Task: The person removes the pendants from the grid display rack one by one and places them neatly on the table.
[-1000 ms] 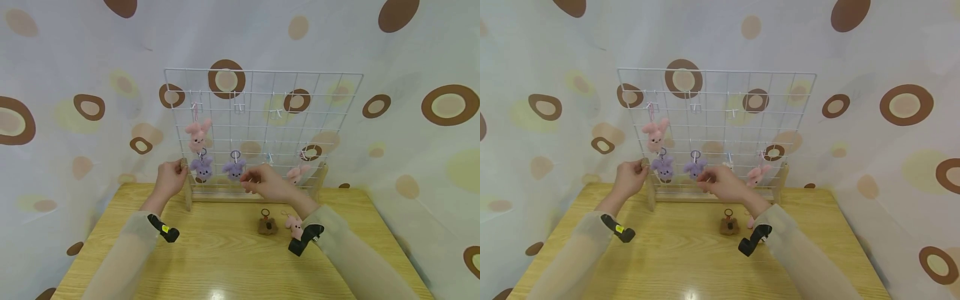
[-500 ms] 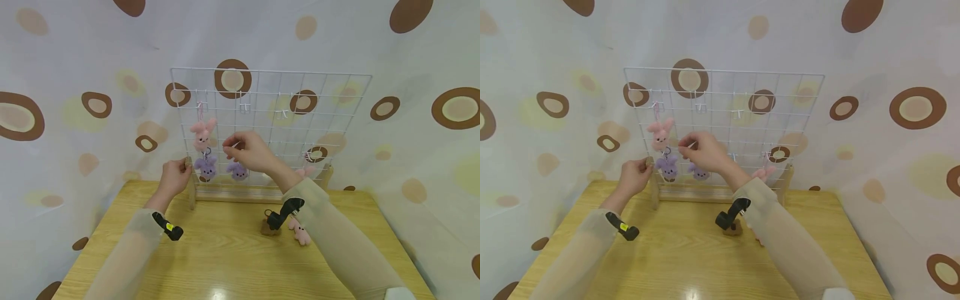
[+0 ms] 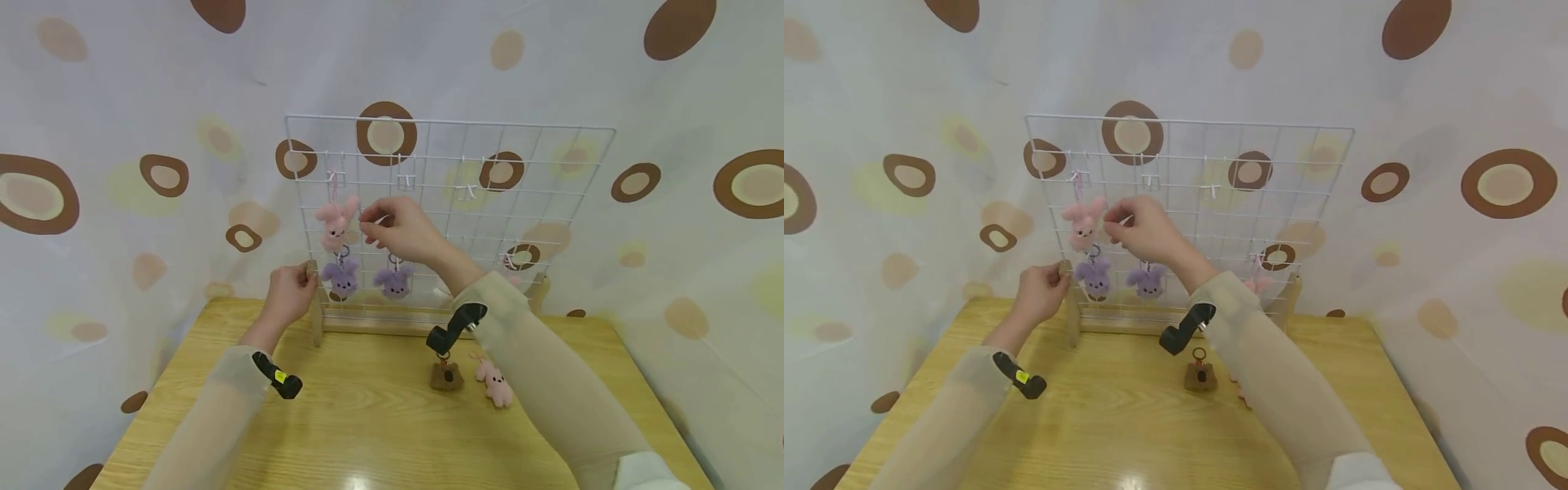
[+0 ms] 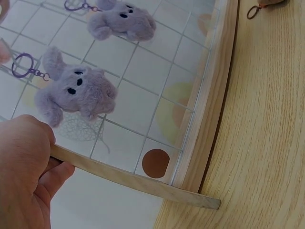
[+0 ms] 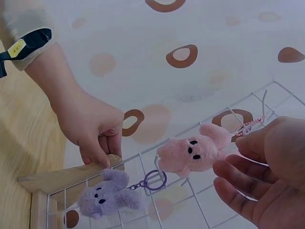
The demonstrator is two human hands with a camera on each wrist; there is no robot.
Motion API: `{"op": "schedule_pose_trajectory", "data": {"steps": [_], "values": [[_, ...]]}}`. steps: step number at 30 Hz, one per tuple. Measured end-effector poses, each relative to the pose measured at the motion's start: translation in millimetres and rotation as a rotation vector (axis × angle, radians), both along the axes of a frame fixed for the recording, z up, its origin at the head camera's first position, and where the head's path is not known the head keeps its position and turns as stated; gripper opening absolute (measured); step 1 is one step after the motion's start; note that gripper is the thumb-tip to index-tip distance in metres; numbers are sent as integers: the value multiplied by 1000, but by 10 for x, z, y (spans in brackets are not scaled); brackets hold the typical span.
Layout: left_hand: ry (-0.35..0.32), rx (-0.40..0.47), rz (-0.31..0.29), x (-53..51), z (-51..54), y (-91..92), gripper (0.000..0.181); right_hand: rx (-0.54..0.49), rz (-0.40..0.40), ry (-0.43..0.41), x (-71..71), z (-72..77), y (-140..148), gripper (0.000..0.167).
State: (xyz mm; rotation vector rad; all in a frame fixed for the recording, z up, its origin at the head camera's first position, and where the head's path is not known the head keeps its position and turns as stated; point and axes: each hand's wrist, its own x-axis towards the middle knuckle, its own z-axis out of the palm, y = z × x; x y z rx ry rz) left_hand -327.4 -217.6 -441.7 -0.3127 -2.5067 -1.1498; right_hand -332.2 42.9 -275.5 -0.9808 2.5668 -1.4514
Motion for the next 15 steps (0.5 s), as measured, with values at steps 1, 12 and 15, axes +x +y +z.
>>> {"op": "schedule_pose_trajectory", "data": {"steps": [1,12,15], "values": [[1,0,0,-1,1,-2,19,-1,-2,-2,-14,16,-29,21],[-8,10,0,-3,14,7,21,-64,-78,33,-106,203,-422,29],[-2,15,-1,15,30,18,23,-102,-95,15,-137,232,-508,26]]}}
